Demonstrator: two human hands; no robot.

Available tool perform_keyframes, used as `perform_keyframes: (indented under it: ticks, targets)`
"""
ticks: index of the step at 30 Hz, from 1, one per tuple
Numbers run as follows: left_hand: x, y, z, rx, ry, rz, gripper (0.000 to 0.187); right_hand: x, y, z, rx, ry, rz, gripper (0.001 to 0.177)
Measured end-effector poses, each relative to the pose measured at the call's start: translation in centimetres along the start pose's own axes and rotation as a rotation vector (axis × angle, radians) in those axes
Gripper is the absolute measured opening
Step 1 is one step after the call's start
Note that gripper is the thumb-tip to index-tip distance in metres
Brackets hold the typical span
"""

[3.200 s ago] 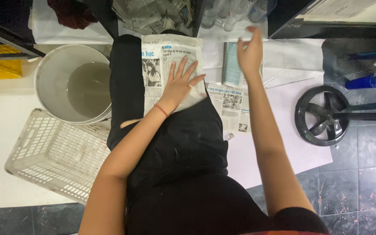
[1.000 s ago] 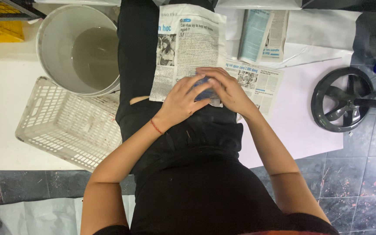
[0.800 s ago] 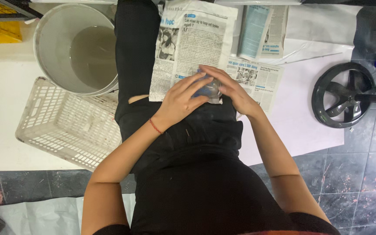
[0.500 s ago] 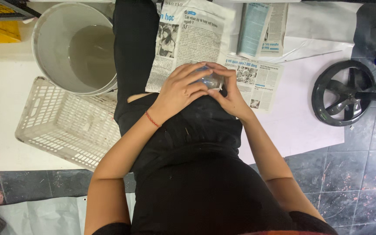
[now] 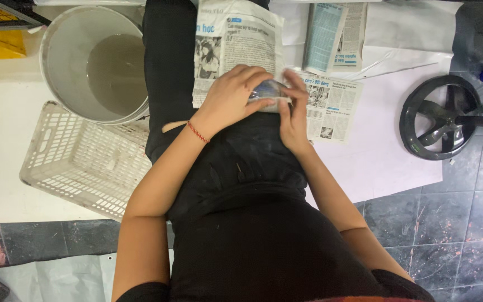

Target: The person sits on the floor and wraps individual glassware items, including a mug and several glasses, with newspaper. They fold the paper around each item and place the wrapped pieces onto a nearby shelf.

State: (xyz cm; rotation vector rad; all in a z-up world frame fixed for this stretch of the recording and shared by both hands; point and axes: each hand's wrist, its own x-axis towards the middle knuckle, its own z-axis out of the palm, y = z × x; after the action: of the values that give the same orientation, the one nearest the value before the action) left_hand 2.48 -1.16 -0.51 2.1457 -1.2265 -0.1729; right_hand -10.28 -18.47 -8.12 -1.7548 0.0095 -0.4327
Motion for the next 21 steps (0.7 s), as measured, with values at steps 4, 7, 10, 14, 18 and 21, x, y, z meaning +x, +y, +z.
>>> perform_keyframes:
  ticks: [4,7,10,14,18,21]
  targets:
    - [1.2,-1.0,-0.5,-0.052,-0.076,-0.128,0.054,0.0,-1.6,-0.4,-0.59,0.006,-0.327,0.043]
    - [1.7,-1.7,-0.6,-0.023,-0.082,-0.144,0.055,0.3,-2.1,-0.3,-0.633,-0.069,-0.3,0.056]
    - [1.7,-1.9,-0.4,0.021,-0.051,-0.077,0.051,1.3,-2.2,-0.8,-0.579,-0.131,-0.273,0.066]
    - [1.4,-2.1,-1.0,-0.06,-0.161,-0.191,0.048,2.9,-2.5,-1.3,-0.515,-0.234,-0.302,0.07]
    - [0.9,-1.6,-1.3,0.041,-0.045,-0.178,0.052,3.7,-3.4,-1.5,-0.584,-0.268,-0.287,0.067]
    - [0.1,0.0,-0.8,0.381,0.196,0.013,0.054,4.7,-3.8,-1.8,-0.61,-0.281,-0.286,0.066]
